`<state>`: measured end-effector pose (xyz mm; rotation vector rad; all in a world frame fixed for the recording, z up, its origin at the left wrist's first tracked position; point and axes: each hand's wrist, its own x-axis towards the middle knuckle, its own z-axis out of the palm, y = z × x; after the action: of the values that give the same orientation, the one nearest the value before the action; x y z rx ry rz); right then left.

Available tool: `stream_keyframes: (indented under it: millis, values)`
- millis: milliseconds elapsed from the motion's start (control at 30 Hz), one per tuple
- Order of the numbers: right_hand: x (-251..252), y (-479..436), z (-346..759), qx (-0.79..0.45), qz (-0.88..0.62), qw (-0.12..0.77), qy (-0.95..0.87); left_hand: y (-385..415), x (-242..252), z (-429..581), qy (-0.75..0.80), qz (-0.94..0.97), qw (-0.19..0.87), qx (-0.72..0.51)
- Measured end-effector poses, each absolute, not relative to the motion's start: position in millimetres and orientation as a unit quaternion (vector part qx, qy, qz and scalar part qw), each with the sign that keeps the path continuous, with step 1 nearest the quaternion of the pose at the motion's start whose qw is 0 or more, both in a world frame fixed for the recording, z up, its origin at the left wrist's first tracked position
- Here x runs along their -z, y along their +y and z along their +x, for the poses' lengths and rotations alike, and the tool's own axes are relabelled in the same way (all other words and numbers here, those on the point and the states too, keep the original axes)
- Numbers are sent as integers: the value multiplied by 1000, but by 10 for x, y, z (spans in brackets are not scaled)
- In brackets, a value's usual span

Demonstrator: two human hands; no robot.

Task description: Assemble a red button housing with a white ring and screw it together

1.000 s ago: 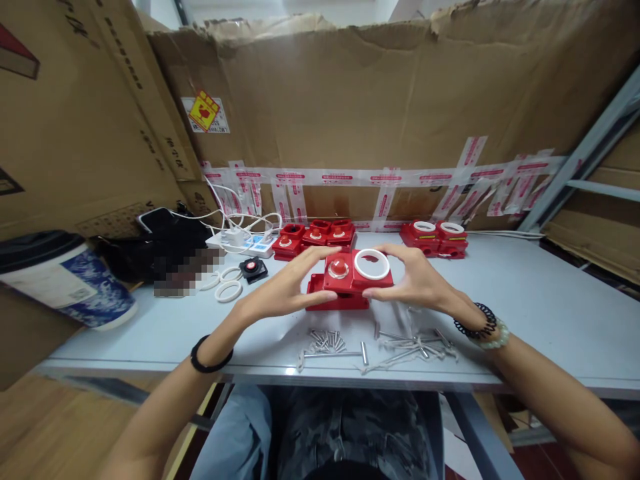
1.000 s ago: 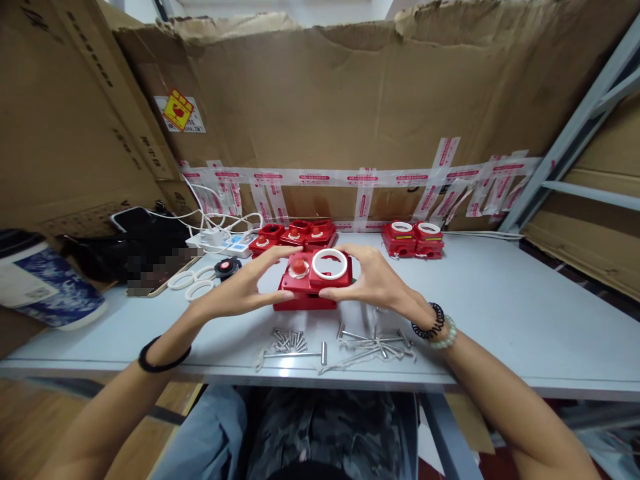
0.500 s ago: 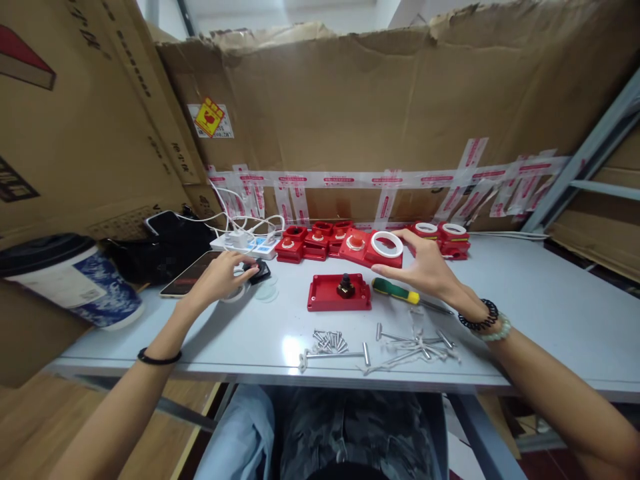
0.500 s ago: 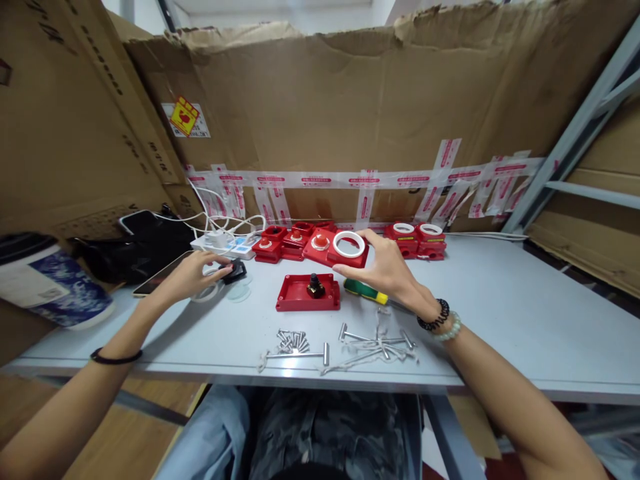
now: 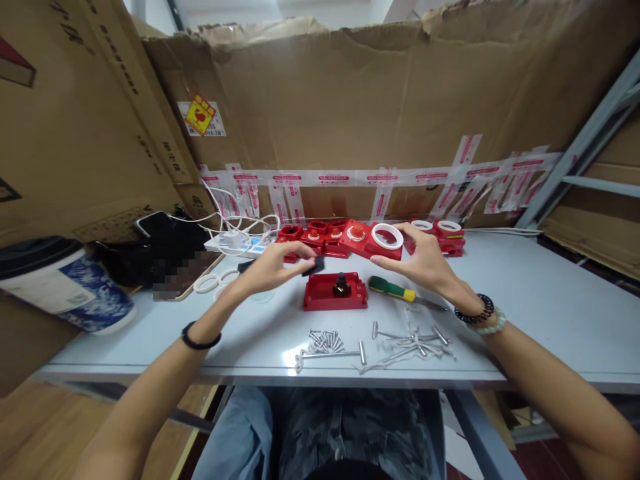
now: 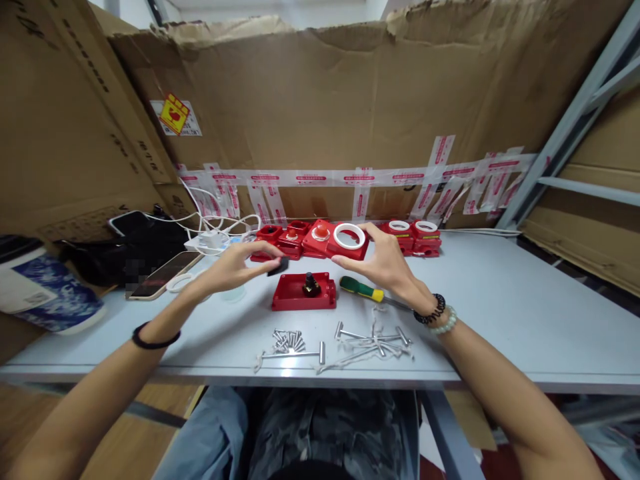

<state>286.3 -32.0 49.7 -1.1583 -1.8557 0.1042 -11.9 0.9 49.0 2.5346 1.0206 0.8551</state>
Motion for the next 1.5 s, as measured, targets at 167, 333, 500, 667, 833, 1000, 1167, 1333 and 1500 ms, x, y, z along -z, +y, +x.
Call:
stream_keyframes:
  millis: [167, 333, 500, 667, 833, 1000, 1167, 1333, 1500]
  values:
    - [-521, -337, 2860, -34, -472, 469, -746, 44, -466, 356, 273, 923, 116, -245]
    - [-520, -348, 2849, -46, -471, 460, -751, 101, -417, 349, 261, 934, 107, -220]
    - [-503, -341, 2847, -40, -467, 454, -758, 80, -412, 372, 256, 936, 106, -217]
    - [-494, -329, 2842, -37, -469, 445, -762, 61, -392, 393, 262, 933, 109, -223]
    - [-484, -322, 2839, -36, -468, 442, -764, 64, -352, 386, 261, 931, 109, -229]
    - [-470, -327, 2837, -34, -467, 438, -767, 61, -338, 390, 265, 929, 118, -231]
    - [-468, -321, 2834, -38, -475, 434, -765, 53, -329, 396, 269, 927, 123, -231]
    - [-472, -319, 2829, -42, -473, 434, -765, 51, -298, 400, 269, 925, 124, -238]
    - [-475, -323, 2829, -43, -473, 434, -766, 43, -288, 399, 275, 922, 128, -242]
